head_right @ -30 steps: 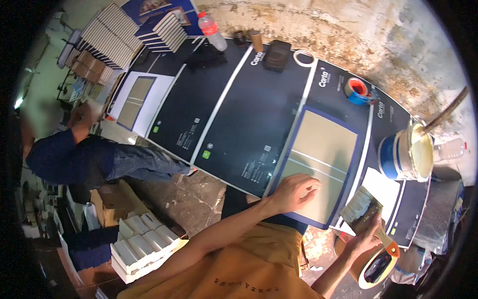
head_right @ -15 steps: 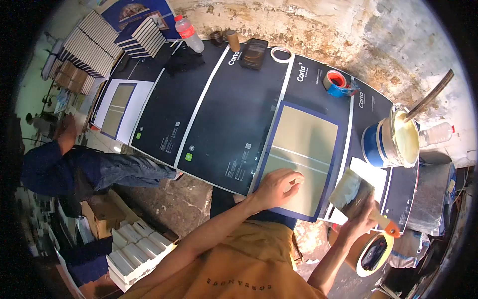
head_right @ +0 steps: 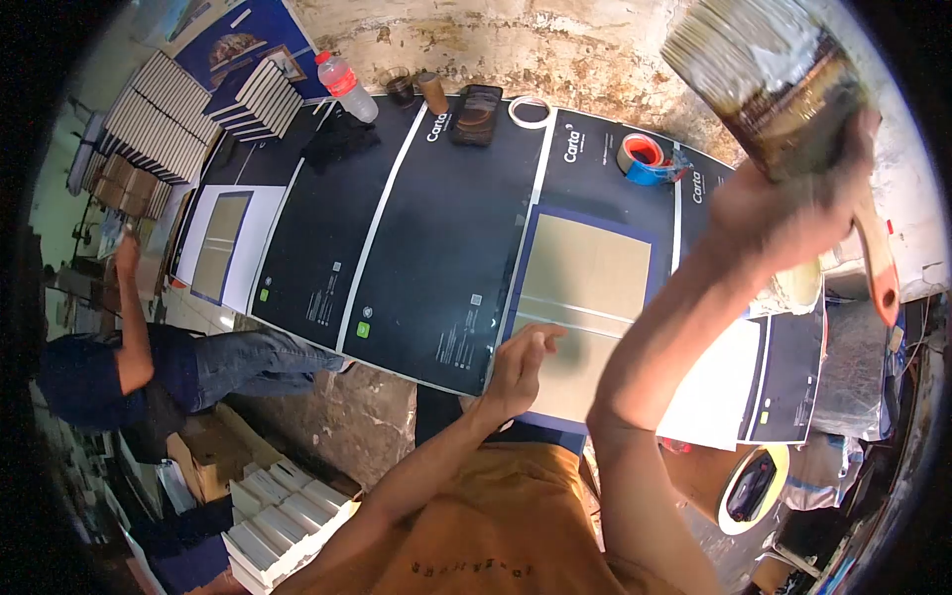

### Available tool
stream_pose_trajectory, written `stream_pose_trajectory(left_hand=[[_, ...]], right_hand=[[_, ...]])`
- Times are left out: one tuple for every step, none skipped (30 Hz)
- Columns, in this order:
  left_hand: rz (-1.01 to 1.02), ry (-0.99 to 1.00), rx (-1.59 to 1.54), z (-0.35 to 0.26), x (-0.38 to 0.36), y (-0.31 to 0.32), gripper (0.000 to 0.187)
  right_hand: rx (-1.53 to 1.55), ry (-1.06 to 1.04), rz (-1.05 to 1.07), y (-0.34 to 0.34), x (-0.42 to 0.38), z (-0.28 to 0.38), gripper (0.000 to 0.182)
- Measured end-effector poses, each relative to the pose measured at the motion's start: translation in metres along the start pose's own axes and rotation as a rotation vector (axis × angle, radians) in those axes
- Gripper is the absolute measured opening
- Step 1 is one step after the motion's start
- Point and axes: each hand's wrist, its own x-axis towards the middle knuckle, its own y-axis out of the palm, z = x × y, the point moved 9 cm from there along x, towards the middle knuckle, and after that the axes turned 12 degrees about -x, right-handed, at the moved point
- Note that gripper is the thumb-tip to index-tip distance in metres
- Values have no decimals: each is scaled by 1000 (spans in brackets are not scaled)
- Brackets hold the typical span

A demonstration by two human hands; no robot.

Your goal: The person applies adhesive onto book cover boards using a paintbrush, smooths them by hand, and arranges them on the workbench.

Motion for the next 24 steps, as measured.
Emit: stream_pose_trajectory(left_hand=[[-31,7,-17,0,0,-4,54],[-47,0,-45,1,0,-6,55],[-65,-9,-74,2,1,-9,57],[-82,-18,-102,4,1,-11,58],[-93,-14,-126,7,1,-14,58],[-98,-37,-144,9,1,-15,58],[-104,-62,-163,10,2,-17,58],[-113,-90,-185,12,1,-18,58],[-110,-68,-185,13,1,-18,58],[-118,-83,-210,16,-1,-18,57],[-127,-99,-234,19,-2,-18,57],[-137,-118,-258,22,-2,-19,57],[-124,-127,-279,23,-3,-20,56],[-116,-129,-272,25,-3,-20,56],[-108,-125,-263,26,-3,-20,55],[-104,-125,-256,24,-2,-20,55],[-109,-117,-253,19,1,-23,45],[-103,-93,-239,15,0,-24,45],[-102,-68,-227,15,2,-23,45],[-101,-42,-215,16,5,-22,45],[-99,-24,-202,15,6,-23,45],[-99,-15,-201,14,8,-22,44],[-99,-10,-203,13,9,-22,44],[-98,-12,-201,13,11,-21,43]], right_hand=[[-46,-50,-15,3,0,-6,36],[-12,-21,-13,3,3,-19,36],[21,-20,-4,3,6,-31,36],[53,-20,6,3,10,-42,36],[23,-17,-13,-1,11,-51,36],[-8,-12,-29,2,4,-55,37],[-41,-6,-44,2,0,-60,37],[-81,-31,-43,1,-2,-65,40],[-88,-21,-47,-3,-3,-74,40],[-94,-10,-52,-8,-3,-84,41],[-137,-9,-52,-13,-3,-94,43],[-228,-17,-64,-16,2,-99,44],[-284,-26,-92,-20,4,-103,44],[-329,-40,-124,-23,6,-106,44],[-331,-71,-100,-23,9,-110,43],[-343,-60,-129,-25,11,-114,43],[-326,-41,-116,-25,14,-121,43],[-311,-23,-102,-26,16,-128,42],[-327,-33,-117,-28,19,-141,42],[-293,-4,-83,-30,21,-150,42],[-315,17,-91,-32,20,-157,42],[-336,37,-101,-33,19,-163,42],[-358,26,-99,-34,18,-168,43],[-380,15,-97,-34,17,-173,45]])
